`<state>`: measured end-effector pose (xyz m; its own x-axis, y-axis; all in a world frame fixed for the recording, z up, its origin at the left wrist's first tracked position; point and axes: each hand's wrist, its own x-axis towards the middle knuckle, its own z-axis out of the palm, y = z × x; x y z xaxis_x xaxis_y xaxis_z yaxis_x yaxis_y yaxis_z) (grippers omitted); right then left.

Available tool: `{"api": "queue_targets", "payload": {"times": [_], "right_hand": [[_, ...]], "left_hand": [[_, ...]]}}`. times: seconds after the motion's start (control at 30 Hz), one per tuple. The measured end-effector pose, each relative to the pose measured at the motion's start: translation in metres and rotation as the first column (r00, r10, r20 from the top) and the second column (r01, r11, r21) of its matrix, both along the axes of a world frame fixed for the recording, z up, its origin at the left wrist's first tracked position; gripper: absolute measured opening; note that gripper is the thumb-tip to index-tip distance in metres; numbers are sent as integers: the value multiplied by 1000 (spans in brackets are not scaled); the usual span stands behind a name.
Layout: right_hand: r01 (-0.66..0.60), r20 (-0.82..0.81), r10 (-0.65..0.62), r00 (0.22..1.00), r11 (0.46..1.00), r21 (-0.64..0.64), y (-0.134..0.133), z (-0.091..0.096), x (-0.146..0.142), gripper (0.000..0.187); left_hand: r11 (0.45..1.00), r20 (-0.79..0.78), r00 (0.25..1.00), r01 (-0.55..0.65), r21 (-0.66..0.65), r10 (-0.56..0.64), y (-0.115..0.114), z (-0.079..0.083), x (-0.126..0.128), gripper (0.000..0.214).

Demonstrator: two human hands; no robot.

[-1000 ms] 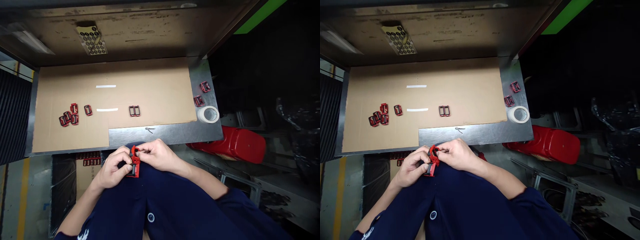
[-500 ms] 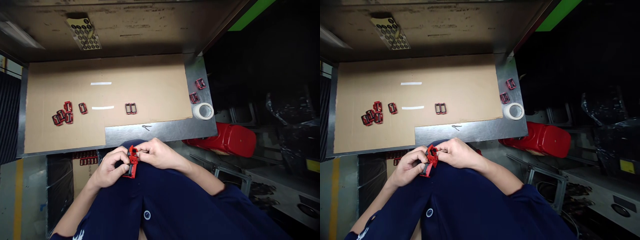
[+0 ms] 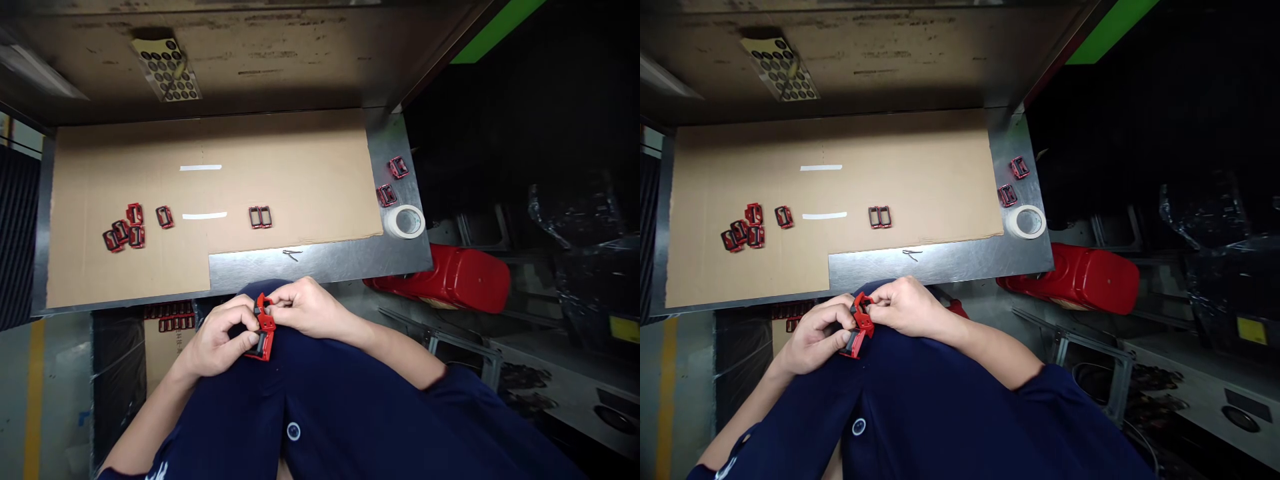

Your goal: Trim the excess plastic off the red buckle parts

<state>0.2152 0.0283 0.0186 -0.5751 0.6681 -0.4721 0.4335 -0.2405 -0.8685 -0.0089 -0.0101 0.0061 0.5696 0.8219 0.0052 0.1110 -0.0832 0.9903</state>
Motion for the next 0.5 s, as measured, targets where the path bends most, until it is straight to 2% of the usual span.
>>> {"api": "queue_targets", "payload": {"times": [0.27, 0.5], "right_hand": [[-131, -127, 124, 984, 990, -46, 9, 2, 13, 21], [-19, -32, 17, 999, 998, -53, 1, -1, 3, 18]], "left_hand": [[1000, 41, 999, 4, 6, -4, -1, -2, 1, 15], [1000, 29, 999, 12, 19, -13, 1, -1, 0, 15]]}}
